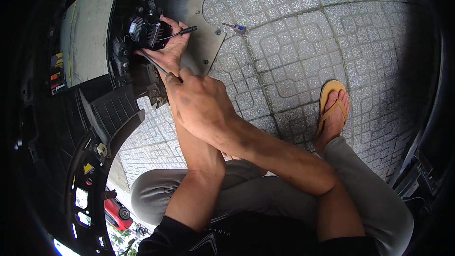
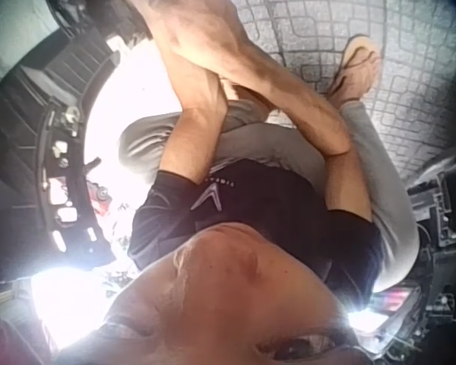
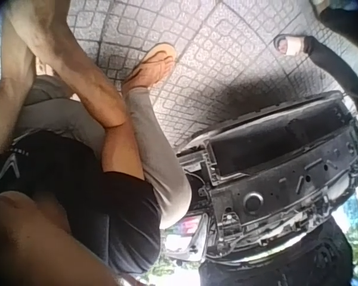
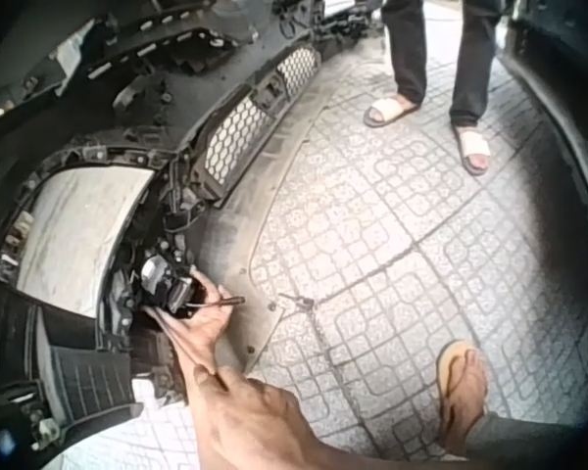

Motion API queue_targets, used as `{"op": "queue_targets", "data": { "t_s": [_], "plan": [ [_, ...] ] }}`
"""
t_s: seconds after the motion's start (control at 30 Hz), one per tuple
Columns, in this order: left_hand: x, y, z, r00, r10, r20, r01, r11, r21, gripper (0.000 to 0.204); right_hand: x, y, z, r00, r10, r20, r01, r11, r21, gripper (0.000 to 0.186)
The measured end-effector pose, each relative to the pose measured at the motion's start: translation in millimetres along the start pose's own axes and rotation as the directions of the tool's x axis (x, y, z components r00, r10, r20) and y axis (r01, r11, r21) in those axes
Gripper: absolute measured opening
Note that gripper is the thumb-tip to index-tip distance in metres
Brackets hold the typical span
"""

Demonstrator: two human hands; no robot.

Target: Using a screwdriver to remove or install a component on a detached car bumper.

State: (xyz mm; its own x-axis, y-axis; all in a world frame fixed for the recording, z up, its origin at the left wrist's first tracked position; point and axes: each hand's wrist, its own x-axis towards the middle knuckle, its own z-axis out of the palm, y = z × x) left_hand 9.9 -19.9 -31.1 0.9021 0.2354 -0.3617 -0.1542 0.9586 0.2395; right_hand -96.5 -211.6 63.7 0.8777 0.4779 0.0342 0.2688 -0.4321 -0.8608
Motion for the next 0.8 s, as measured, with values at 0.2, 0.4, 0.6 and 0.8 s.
{"op": "queue_targets", "data": {
  "t_s": [0.2,0.4,0.6,0.8],
  "plan": [
    [1.1,-4.4,-9.8,0.993,-0.032,0.116,0.026,0.998,0.049,0.102,10.8,24.5,-2.7,0.991,0.112,0.078,-0.135,0.876,0.462,0.032],
    [0.8,-4.6,-6.7,0.997,-0.049,0.061,0.050,0.999,-0.012,0.101,9.1,37.3,3.4,0.784,0.144,0.604,-0.565,-0.240,0.790,0.029],
    [4.1,-1.7,-11.2,0.995,-0.040,0.089,0.040,0.999,0.003,0.101,7.1,21.2,-3.8,0.917,0.226,0.327,-0.398,0.554,0.732,0.034],
    [7.4,-2.9,-15.5,0.991,-0.022,0.131,0.017,0.999,0.044,0.100,-12.9,1.4,5.6,0.997,-0.048,-0.052,0.038,0.984,-0.173,0.042]
  ]
}}
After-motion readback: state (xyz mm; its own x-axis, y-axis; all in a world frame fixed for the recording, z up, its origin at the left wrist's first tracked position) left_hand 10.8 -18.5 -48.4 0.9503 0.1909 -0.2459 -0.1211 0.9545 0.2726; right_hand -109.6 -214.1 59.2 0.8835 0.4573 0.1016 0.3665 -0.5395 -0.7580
